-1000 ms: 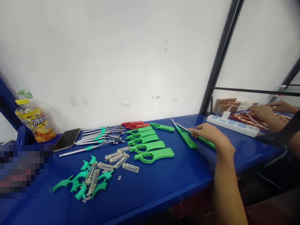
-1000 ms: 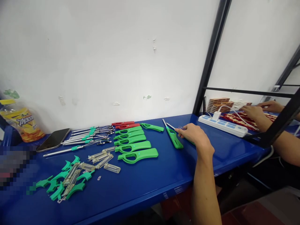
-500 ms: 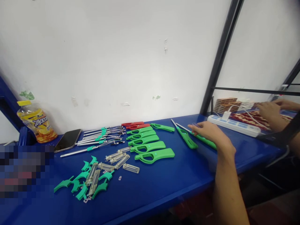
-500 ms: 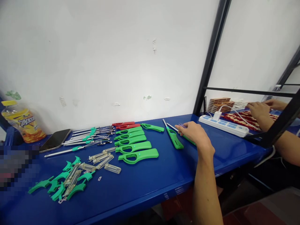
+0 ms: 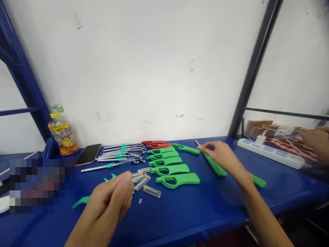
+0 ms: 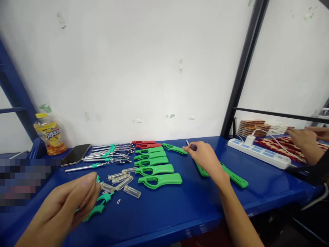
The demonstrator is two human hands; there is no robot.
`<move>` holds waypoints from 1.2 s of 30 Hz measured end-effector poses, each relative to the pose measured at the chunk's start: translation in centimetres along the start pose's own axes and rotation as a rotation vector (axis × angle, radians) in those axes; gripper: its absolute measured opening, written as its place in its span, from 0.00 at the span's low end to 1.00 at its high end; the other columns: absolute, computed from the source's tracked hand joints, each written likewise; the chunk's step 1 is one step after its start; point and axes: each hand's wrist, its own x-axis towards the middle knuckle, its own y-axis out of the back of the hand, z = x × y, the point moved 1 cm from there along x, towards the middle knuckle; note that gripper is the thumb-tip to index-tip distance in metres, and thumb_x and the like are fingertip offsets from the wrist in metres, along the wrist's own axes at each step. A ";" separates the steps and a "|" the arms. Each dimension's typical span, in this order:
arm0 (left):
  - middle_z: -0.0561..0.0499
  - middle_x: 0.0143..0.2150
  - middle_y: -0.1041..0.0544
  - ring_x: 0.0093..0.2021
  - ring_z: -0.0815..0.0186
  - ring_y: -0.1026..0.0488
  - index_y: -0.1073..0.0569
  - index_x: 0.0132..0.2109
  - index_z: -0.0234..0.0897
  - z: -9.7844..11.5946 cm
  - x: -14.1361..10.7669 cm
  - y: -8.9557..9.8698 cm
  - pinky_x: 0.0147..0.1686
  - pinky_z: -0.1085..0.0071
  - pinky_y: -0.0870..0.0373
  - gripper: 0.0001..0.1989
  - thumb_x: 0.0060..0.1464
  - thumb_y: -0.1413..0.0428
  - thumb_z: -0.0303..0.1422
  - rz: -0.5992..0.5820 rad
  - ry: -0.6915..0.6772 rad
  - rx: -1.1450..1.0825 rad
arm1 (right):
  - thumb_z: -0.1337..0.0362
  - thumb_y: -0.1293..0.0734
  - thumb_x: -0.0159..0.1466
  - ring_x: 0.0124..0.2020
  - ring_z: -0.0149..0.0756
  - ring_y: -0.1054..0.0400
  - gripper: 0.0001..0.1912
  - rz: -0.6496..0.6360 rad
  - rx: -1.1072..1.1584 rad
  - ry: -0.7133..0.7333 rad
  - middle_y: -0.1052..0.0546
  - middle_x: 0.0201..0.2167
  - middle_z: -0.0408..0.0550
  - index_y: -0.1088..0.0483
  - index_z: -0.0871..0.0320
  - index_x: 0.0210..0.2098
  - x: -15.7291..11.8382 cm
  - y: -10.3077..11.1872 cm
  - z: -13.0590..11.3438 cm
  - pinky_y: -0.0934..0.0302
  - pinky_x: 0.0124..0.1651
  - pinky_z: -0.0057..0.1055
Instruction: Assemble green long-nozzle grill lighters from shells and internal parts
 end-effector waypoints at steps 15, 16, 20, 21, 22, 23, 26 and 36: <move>0.42 0.51 0.18 0.55 0.49 0.23 0.21 0.49 0.38 -6.6 7.2 4.3 0.52 0.59 0.29 0.16 0.72 0.54 0.33 -0.146 0.050 0.849 | 0.56 0.30 0.74 0.53 0.45 0.23 0.18 -0.236 -0.372 0.132 0.23 0.58 0.53 0.27 0.58 0.59 7.3 -7.3 -1.3 0.26 0.55 0.48; 0.41 0.51 0.18 0.56 0.48 0.24 0.21 0.50 0.37 -7.2 7.6 4.5 0.53 0.56 0.29 0.14 0.71 0.52 0.31 -0.176 0.058 0.891 | 0.56 0.30 0.74 0.53 0.45 0.23 0.18 -0.240 -0.382 0.137 0.22 0.58 0.53 0.27 0.58 0.59 7.4 -7.4 -1.1 0.26 0.55 0.48; 0.44 0.54 0.20 0.56 0.53 0.23 0.23 0.55 0.36 -8.9 9.3 5.1 0.55 0.51 0.25 0.11 0.70 0.41 0.33 -0.268 0.094 1.023 | 0.56 0.30 0.74 0.54 0.45 0.23 0.18 -0.233 -0.411 0.157 0.22 0.57 0.53 0.27 0.58 0.59 7.1 -7.6 -0.8 0.26 0.55 0.48; 0.44 0.55 0.21 0.56 0.54 0.23 0.23 0.57 0.36 -9.3 9.6 5.1 0.55 0.50 0.24 0.13 0.69 0.39 0.36 -0.283 0.097 1.046 | 0.56 0.30 0.74 0.53 0.45 0.23 0.17 -0.228 -0.416 0.159 0.22 0.57 0.53 0.26 0.58 0.58 6.9 -7.5 -0.8 0.26 0.55 0.48; 0.44 0.57 0.22 0.56 0.54 0.23 0.24 0.58 0.36 -9.7 9.9 5.2 0.55 0.50 0.23 0.15 0.69 0.38 0.37 -0.296 0.096 1.064 | 0.56 0.30 0.74 0.53 0.44 0.23 0.17 -0.221 -0.420 0.158 0.22 0.57 0.53 0.26 0.58 0.58 6.7 -7.5 -0.9 0.26 0.55 0.48; 0.44 0.58 0.22 0.56 0.53 0.23 0.24 0.59 0.37 -10.0 10.1 5.2 0.55 0.49 0.23 0.16 0.69 0.38 0.38 -0.308 0.091 1.078 | 0.56 0.30 0.74 0.52 0.44 0.23 0.17 -0.213 -0.422 0.155 0.22 0.56 0.53 0.26 0.58 0.58 6.5 -7.3 -0.9 0.25 0.54 0.47; 0.43 0.60 0.23 0.57 0.53 0.23 0.25 0.60 0.37 -11.1 10.5 5.3 0.56 0.49 0.23 0.17 0.69 0.38 0.38 -0.346 0.073 1.102 | 0.57 0.30 0.74 0.50 0.43 0.22 0.16 -0.173 -0.417 0.136 0.21 0.55 0.52 0.26 0.58 0.57 5.7 -6.2 -0.8 0.25 0.53 0.46; 0.43 0.60 0.23 0.56 0.54 0.22 0.25 0.59 0.37 -13.4 11.1 5.0 0.55 0.50 0.22 0.16 0.69 0.38 0.38 -0.422 0.014 1.145 | 0.55 0.37 0.77 0.51 0.47 0.19 0.14 -0.195 -0.158 0.486 0.19 0.55 0.51 0.28 0.50 0.58 -6.3 -0.6 -3.1 0.26 0.52 0.39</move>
